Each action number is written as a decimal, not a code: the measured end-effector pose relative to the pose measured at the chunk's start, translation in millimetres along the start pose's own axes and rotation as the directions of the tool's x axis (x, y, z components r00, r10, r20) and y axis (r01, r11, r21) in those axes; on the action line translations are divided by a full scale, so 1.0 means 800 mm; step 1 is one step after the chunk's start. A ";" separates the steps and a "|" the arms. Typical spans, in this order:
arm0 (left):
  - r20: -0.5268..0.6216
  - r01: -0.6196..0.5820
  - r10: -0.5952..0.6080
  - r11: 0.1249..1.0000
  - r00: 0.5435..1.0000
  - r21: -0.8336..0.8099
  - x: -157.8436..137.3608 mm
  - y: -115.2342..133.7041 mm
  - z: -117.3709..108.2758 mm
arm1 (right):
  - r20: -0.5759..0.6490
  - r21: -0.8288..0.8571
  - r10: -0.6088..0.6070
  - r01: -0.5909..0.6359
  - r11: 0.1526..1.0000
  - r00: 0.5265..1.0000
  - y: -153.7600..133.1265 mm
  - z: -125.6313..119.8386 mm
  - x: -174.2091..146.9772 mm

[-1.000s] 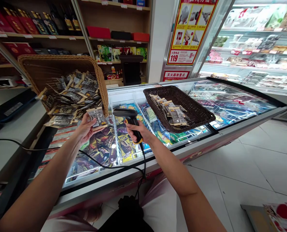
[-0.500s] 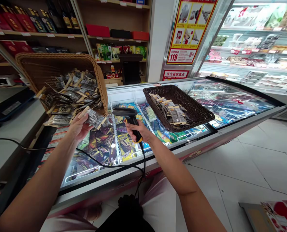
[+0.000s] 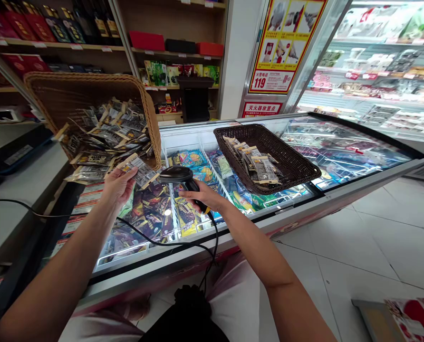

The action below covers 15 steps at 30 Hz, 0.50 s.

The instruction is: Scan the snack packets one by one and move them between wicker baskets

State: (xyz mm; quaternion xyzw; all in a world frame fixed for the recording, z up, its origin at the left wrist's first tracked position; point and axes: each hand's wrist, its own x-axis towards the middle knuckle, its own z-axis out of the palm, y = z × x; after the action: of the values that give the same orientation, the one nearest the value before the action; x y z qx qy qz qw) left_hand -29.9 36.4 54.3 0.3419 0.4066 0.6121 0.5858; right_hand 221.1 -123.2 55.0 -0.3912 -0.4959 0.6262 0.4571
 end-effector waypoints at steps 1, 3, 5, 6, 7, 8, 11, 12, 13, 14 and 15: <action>0.004 -0.014 0.014 1.000 1.000 0.008 -0.001 0.000 0.001 | 0.010 -0.017 0.007 -0.006 1.000 1.000 0.000 0.001 0.000; 0.023 -0.040 0.039 0.999 0.999 0.018 -0.004 -0.001 0.003 | 0.022 -0.046 0.012 -0.011 0.999 1.000 -0.001 0.002 0.000; 0.036 -0.055 0.054 0.998 0.998 0.026 -0.006 -0.002 0.005 | 0.024 -0.065 0.014 -0.013 0.998 1.000 0.000 0.002 0.001; 0.039 -0.059 0.058 0.998 0.998 0.029 -0.006 -0.002 0.006 | 0.023 -0.071 0.014 -0.013 0.997 1.000 0.001 0.001 0.001; 0.038 -0.062 0.061 0.998 0.997 0.031 -0.007 -0.003 0.007 | 0.022 -0.073 0.014 -0.013 0.997 1.000 0.001 0.001 0.001; 0.037 -0.064 0.063 0.997 0.997 0.033 -0.007 -0.003 0.007 | 0.022 -0.073 0.014 -0.013 0.997 1.000 0.001 0.000 0.001; 0.034 -0.071 0.070 0.997 0.997 0.031 -0.009 -0.003 0.009 | 0.022 -0.065 0.014 -0.013 0.998 1.000 0.001 -0.001 0.001; 0.037 -0.070 0.069 0.997 0.997 0.027 -0.010 -0.002 0.009 | 0.020 -0.058 0.012 -0.011 0.998 1.000 0.001 -0.001 0.001; 0.043 -0.066 0.065 0.998 0.997 0.018 -0.011 -0.001 0.009 | 0.013 -0.048 0.009 -0.008 0.999 1.000 0.001 -0.001 0.002; 0.050 -0.058 0.058 0.998 0.997 0.004 -0.011 0.001 0.010 | 0.003 -0.034 0.003 -0.003 0.999 1.000 0.001 -0.001 0.003; 0.059 -0.046 0.047 0.999 0.997 -0.012 -0.011 0.002 0.011 | -0.009 -0.016 -0.005 0.004 1.000 1.000 0.002 -0.002 0.004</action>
State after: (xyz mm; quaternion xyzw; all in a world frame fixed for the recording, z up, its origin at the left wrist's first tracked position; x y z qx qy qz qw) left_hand -22.0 28.4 60.5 0.3662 0.3780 0.6173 0.5848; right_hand 221.2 -120.3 53.3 -0.3965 -0.4996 0.6194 0.4577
